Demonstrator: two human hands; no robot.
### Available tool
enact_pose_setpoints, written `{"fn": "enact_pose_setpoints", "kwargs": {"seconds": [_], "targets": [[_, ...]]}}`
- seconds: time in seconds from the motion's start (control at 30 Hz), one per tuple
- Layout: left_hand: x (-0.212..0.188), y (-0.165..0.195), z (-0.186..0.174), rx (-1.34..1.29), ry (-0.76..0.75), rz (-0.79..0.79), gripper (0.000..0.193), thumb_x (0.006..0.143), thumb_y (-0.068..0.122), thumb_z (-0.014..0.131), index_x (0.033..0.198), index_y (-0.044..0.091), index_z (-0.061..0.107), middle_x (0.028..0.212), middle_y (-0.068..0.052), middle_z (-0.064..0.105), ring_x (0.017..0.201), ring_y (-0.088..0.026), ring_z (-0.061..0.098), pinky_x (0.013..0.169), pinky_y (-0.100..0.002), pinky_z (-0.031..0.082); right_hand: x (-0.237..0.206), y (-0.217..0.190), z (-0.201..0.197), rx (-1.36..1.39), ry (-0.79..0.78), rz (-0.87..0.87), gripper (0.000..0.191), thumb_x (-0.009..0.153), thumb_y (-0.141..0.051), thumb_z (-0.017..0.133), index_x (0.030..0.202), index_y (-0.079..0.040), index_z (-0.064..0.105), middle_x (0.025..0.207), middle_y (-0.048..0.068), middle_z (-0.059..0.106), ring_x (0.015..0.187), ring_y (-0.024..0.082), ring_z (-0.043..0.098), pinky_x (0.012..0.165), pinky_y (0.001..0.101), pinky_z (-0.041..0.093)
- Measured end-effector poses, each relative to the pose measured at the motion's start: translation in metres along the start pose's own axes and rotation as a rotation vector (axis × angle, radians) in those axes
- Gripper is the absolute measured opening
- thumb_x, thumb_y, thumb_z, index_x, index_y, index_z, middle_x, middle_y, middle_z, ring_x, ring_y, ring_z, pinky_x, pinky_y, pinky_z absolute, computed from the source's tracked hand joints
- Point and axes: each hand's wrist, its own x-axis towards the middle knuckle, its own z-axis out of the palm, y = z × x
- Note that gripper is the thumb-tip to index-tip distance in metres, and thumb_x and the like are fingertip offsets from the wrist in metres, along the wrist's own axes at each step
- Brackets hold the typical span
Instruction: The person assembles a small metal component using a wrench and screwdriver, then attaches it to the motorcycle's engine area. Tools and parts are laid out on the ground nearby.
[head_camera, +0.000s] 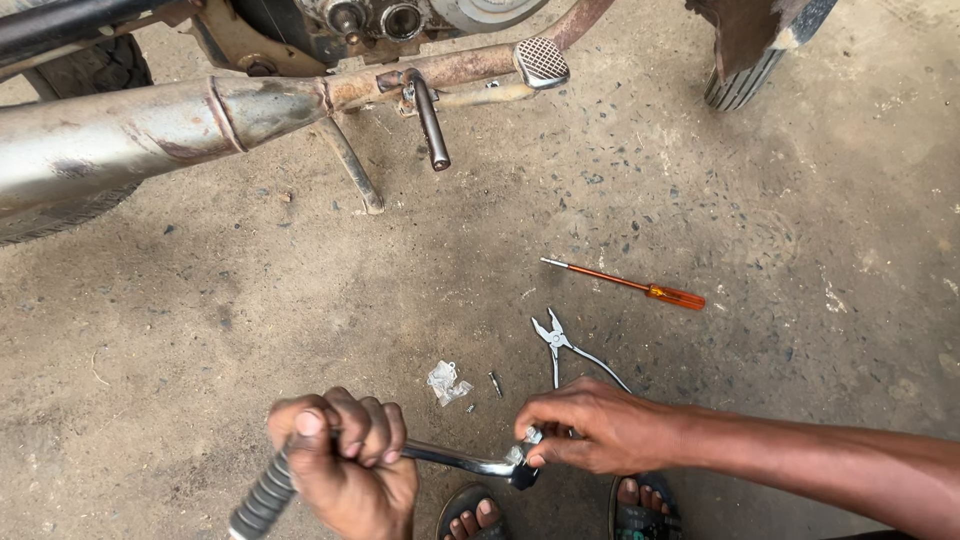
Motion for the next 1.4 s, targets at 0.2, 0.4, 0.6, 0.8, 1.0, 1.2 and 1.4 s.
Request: {"fn": "enact_pose_setpoints", "kwargs": {"seconds": [0.2,0.4,0.6,0.8,1.0,1.2,1.4], "targets": [[0.000,0.000,-0.003,0.014,0.029,-0.014,0.016,0.107,0.017,0.056,0.096,0.010,0.048,0.065,0.000,0.039,0.049,-0.007,0.030,0.042,-0.025,0.032,0.001,-0.013,-0.006,-0.004,-0.145,0.287,0.028,0.098,-0.025,0.069,0.116,-0.003,0.069,0.067,0.015,0.067,0.052,0.023,0.060,0.053,0.0438,0.045],[-0.004,-0.001,0.007,0.155,0.204,-0.008,0.016,0.105,0.020,0.054,0.094,0.010,0.048,0.062,0.000,0.038,0.046,-0.007,0.029,0.041,-0.025,0.030,-0.005,-0.017,0.010,-0.016,0.055,0.235,0.026,0.094,-0.022,0.072,0.108,-0.001,0.068,0.070,0.010,0.068,0.053,0.020,0.064,0.050,0.0422,0.047],[0.004,0.005,-0.006,-0.148,-0.115,-0.074,0.023,0.105,0.018,0.056,0.087,0.009,0.046,0.060,0.001,0.037,0.047,-0.008,0.027,0.041,-0.028,0.028,0.001,-0.007,-0.002,0.140,-0.164,0.347,0.027,0.095,-0.029,0.072,0.112,-0.008,0.072,0.086,0.005,0.074,0.065,0.018,0.064,0.059,0.0405,0.050],[0.013,0.000,-0.018,-0.542,-0.318,-0.197,0.025,0.105,0.018,0.053,0.084,0.006,0.046,0.056,0.003,0.035,0.041,-0.006,0.024,0.036,-0.027,0.024,-0.009,0.003,-0.010,0.395,-0.382,0.217,0.031,0.095,-0.029,0.074,0.118,-0.008,0.075,0.103,0.005,0.077,0.091,0.015,0.069,0.081,0.0371,0.053],[0.006,0.012,-0.009,-0.203,-0.268,-0.019,0.029,0.105,0.020,0.058,0.083,0.009,0.043,0.058,0.000,0.036,0.045,-0.010,0.026,0.040,-0.030,0.024,-0.005,0.008,-0.008,0.352,-0.105,0.323,0.053,0.093,-0.038,0.073,0.138,-0.012,0.062,0.114,0.014,0.074,0.098,0.024,0.069,0.085,0.0410,0.056],[-0.034,0.004,-0.010,0.145,-0.114,0.330,0.041,0.102,0.016,0.063,0.070,0.014,0.038,0.051,0.001,0.037,0.041,-0.009,0.033,0.038,-0.030,0.030,0.002,-0.006,0.020,-0.243,0.196,0.113,0.098,0.090,-0.037,0.081,0.154,0.004,0.019,0.143,0.037,0.048,0.126,0.049,0.055,0.101,0.0559,0.049],[-0.044,0.001,-0.043,0.262,-0.498,0.211,0.035,0.098,0.004,0.059,0.070,0.011,0.039,0.062,-0.003,0.046,0.047,-0.016,0.044,0.046,-0.037,0.043,0.015,0.015,0.031,-0.484,0.454,-0.112,0.078,0.085,-0.026,0.081,0.143,0.006,0.040,0.124,0.031,0.066,0.105,0.040,0.071,0.090,0.0467,0.060]]}}
